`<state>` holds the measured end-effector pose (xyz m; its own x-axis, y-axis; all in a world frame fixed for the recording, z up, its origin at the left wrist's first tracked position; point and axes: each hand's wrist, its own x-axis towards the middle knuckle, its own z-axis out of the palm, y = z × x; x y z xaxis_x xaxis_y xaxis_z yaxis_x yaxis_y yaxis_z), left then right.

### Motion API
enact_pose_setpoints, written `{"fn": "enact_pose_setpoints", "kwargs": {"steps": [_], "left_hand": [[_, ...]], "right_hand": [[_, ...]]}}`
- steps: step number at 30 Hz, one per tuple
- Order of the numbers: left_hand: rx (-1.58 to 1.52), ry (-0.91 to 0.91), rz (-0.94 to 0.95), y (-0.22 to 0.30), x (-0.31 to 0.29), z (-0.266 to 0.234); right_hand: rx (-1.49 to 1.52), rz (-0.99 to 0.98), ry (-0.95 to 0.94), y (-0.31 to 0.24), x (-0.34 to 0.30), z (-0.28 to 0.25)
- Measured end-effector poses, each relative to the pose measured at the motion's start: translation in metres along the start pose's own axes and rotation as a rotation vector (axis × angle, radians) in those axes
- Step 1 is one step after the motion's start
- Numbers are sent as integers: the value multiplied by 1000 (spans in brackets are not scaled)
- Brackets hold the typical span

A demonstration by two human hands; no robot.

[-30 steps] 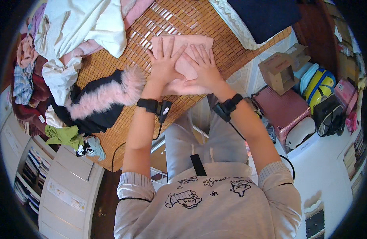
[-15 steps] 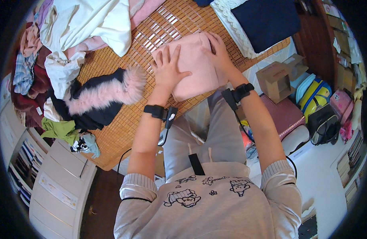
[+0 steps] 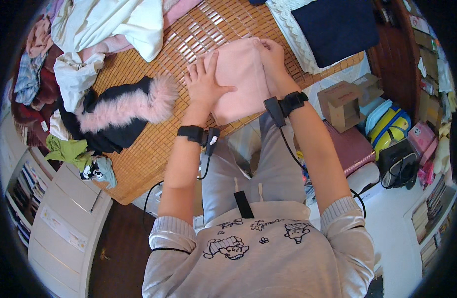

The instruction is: The person picks up various items of clothing from a bed and folds them by hand one by one, including pink pants, a green garment, a striped shirt, and a white t-shirt, before placing each folded item onto a growing stack.

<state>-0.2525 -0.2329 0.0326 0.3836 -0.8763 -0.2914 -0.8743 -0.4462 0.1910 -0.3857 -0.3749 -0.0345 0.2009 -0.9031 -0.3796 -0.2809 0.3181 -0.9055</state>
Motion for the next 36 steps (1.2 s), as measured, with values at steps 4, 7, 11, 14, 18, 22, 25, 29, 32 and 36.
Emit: {"fn": "enact_pose_setpoints", "kwargs": {"steps": [4,7,11,14,18,22,25,29,32,36], "left_hand": [[-12,65,-36,4,-7,6],[-5,36,-149,1,-19,10],[-50,-111,-352,-16,-41,26],[-321,-254,-436,-11,-51,16],[-310,-63,-413,-18,-74,39],[-563,-58,-452,-14,-72,46],[-1141,-91,-639,-13,-78,49],[-1559,-221,-794,8,-76,16],[-1811,-585,-993,11,-83,8],[-2004,-466,-919,30,-89,20]], "right_hand": [[-39,-5,-35,-10,-1,3],[50,-38,-67,-25,-19,-8],[-68,-77,62,-20,-64,-59],[-281,64,105,19,-101,-100],[-120,379,-180,47,-125,-94],[-200,395,-306,39,-115,-83],[-19,355,-366,5,-106,-76],[56,297,-463,-4,-87,-83],[40,286,-500,-20,-74,-91],[-107,126,-700,-95,-43,-116]]}}
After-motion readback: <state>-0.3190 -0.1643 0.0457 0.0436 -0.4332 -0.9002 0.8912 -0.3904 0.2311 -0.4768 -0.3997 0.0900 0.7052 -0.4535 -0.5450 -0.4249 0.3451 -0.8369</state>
